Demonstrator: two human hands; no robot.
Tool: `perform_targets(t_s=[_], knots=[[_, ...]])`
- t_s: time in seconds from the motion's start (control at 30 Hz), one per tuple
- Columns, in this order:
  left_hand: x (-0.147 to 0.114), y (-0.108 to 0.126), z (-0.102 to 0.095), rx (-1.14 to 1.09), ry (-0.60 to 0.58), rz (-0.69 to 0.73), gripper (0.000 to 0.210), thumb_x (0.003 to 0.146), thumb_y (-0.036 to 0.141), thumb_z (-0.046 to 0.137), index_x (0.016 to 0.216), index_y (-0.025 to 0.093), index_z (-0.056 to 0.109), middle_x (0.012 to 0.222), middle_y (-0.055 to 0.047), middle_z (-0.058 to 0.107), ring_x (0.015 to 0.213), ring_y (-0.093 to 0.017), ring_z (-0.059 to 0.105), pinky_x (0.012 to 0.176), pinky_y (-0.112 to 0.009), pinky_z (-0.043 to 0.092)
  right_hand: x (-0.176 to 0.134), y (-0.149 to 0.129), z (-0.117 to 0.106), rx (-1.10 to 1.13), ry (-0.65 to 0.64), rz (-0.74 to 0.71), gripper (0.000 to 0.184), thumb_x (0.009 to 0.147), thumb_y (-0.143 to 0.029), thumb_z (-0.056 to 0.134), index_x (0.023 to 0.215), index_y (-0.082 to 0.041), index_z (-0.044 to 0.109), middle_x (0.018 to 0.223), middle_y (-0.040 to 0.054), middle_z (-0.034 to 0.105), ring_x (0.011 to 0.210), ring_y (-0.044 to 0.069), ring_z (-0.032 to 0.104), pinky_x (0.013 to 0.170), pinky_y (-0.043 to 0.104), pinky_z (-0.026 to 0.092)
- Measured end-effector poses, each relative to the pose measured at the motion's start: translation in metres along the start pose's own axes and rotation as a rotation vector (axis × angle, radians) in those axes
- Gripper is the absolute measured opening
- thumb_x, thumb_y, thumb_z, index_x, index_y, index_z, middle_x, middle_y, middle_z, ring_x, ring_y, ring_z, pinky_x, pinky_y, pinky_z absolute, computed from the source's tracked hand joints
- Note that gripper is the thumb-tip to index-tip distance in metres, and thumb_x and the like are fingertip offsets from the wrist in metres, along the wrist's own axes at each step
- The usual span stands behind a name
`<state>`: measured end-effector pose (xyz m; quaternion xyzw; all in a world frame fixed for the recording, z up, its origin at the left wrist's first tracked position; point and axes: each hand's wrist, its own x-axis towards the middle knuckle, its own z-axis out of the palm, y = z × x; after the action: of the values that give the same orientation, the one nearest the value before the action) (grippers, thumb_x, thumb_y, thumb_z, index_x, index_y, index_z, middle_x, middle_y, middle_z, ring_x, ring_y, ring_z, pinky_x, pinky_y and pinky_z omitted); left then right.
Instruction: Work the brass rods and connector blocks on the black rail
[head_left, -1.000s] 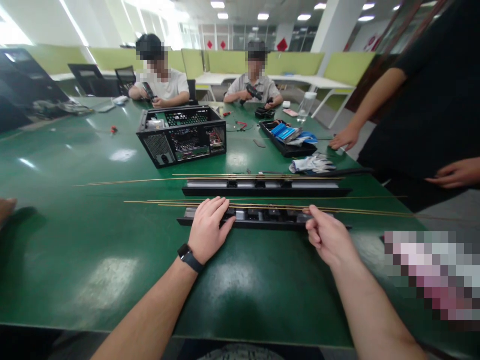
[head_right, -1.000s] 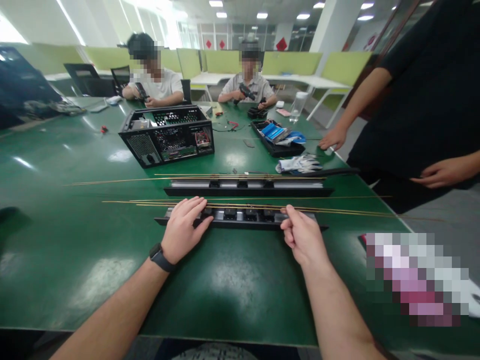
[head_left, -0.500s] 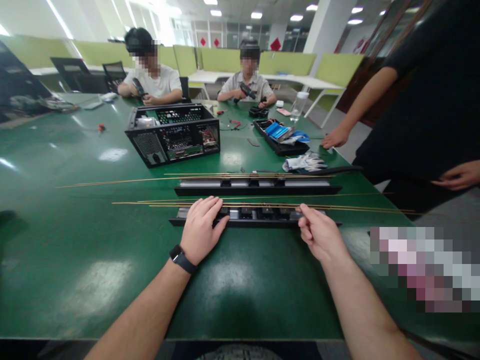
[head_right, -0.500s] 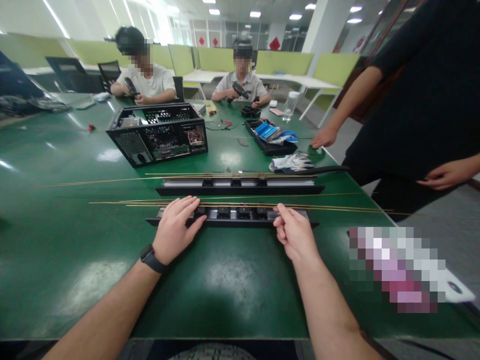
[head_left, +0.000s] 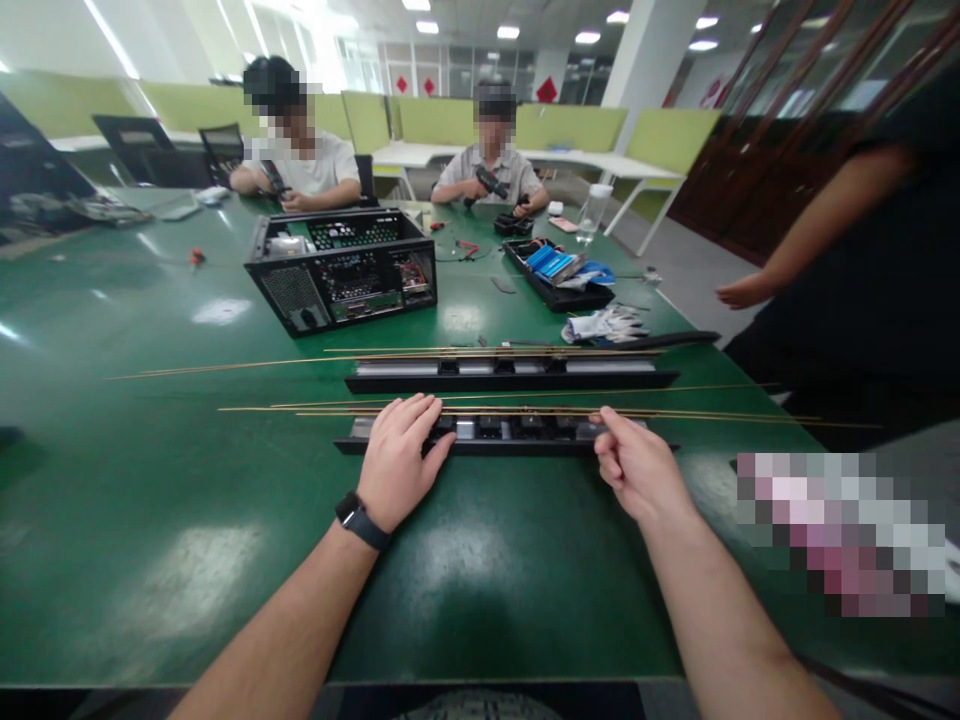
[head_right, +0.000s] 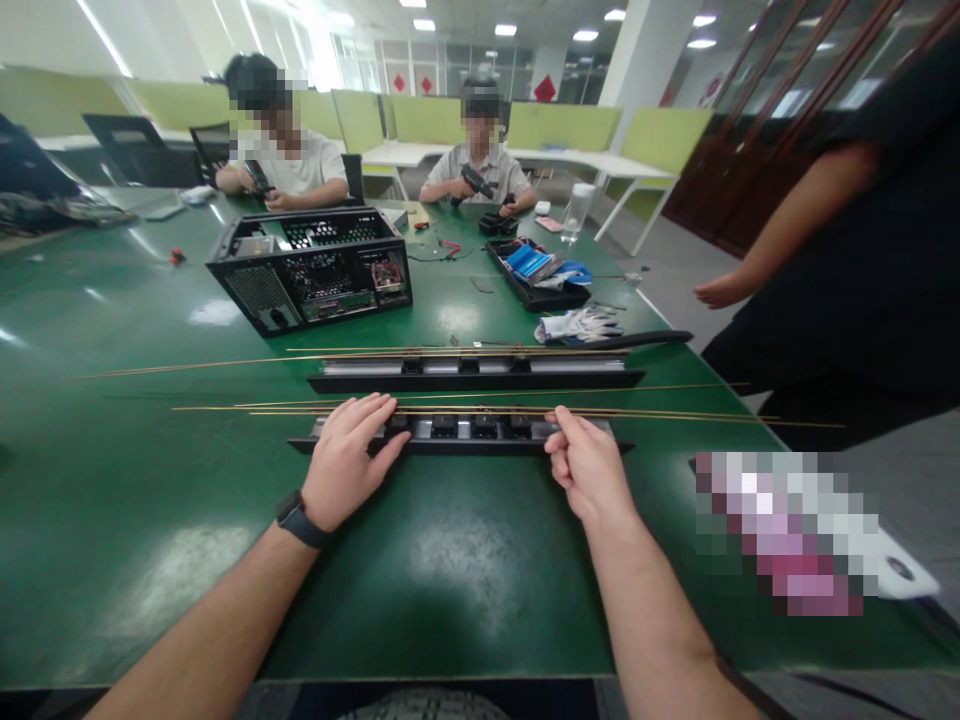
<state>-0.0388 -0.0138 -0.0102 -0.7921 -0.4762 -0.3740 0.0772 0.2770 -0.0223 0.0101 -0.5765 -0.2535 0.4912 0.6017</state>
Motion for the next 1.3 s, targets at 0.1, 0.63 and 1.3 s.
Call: perform_targets(t_s=[0.1,0.63,1.3], knots=[[-0.0004,-0.0004,0.0005,0.011,0.001,0.004,0.041,0.097,0.035,0.066,0.136,0.02,0.063,0.135,-0.013,0.07,0.131,-0.03,0.063,0.116,-0.053,0.046,0.0002,-0.0001,-0.0003,0.016,0.014,0.006,0.043,0.073,-0.049,0.087,0.093,-0.016,0.069,0.051,-0.0043,0.059,0.03,0.005,0.036,0.025,0.016,0.021],[0.0,0.0004,0.0002,0.006,0.008,0.008,0.041,0.097,0.034,0.066,0.135,0.019,0.064,0.135,-0.013,0.071,0.13,-0.03,0.064,0.116,-0.052,0.046,-0.0034,-0.0025,0.0024,-0.073,-0.043,0.007,0.047,0.068,-0.052,0.09,0.087,-0.015,0.07,0.052,-0.0043,0.059,0.03,0.004,0.035,0.026,0.015,0.02],[-0.0002,-0.0005,0.0007,0.015,0.002,0.006,0.041,0.098,0.036,0.064,0.135,0.02,0.064,0.135,-0.013,0.071,0.13,-0.03,0.064,0.116,-0.052,0.046,-0.0022,-0.0006,0.0006,0.016,-0.018,0.004,0.04,0.071,-0.046,0.089,0.088,-0.015,0.07,0.051,-0.0055,0.057,0.03,0.004,0.034,0.026,0.015,0.021]])
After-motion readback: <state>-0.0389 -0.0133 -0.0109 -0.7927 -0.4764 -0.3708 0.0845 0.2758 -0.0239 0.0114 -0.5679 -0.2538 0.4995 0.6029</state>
